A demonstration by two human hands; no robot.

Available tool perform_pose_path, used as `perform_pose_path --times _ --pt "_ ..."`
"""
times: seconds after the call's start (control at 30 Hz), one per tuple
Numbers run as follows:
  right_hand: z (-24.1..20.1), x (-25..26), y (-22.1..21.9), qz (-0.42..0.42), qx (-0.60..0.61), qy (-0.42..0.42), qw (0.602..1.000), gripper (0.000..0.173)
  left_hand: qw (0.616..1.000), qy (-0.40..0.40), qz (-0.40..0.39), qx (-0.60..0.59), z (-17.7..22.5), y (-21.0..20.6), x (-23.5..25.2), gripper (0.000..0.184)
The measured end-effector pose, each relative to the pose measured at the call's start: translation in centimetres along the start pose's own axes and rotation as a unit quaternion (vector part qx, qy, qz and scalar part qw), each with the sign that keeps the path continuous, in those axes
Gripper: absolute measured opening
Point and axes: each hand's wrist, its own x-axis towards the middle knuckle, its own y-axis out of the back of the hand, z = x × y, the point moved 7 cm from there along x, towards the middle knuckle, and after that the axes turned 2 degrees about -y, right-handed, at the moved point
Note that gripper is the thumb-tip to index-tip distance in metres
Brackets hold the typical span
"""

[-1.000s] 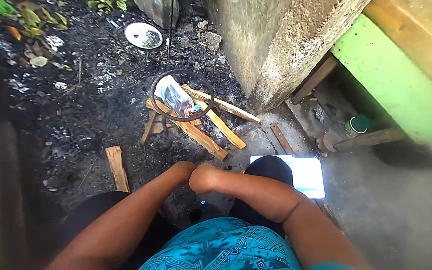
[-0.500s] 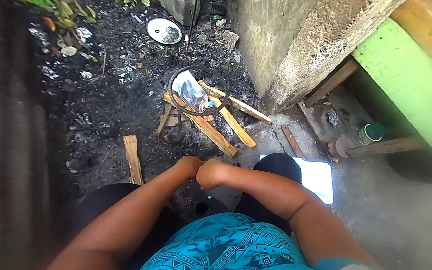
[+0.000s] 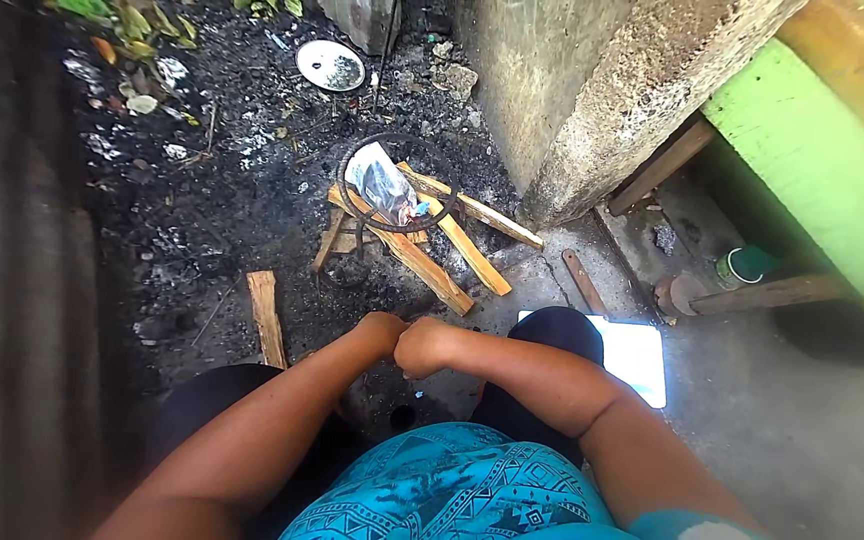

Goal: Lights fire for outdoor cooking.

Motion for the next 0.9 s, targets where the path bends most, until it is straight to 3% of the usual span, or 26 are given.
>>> perform_pose_path --times 0.9 --pt "-0.02 -0.11 0.0 -0.005 -0.002 -0.002 1.0 0.038 1.0 -0.004 -0.005 0.003 0.14 -0.06 0.1 0.034"
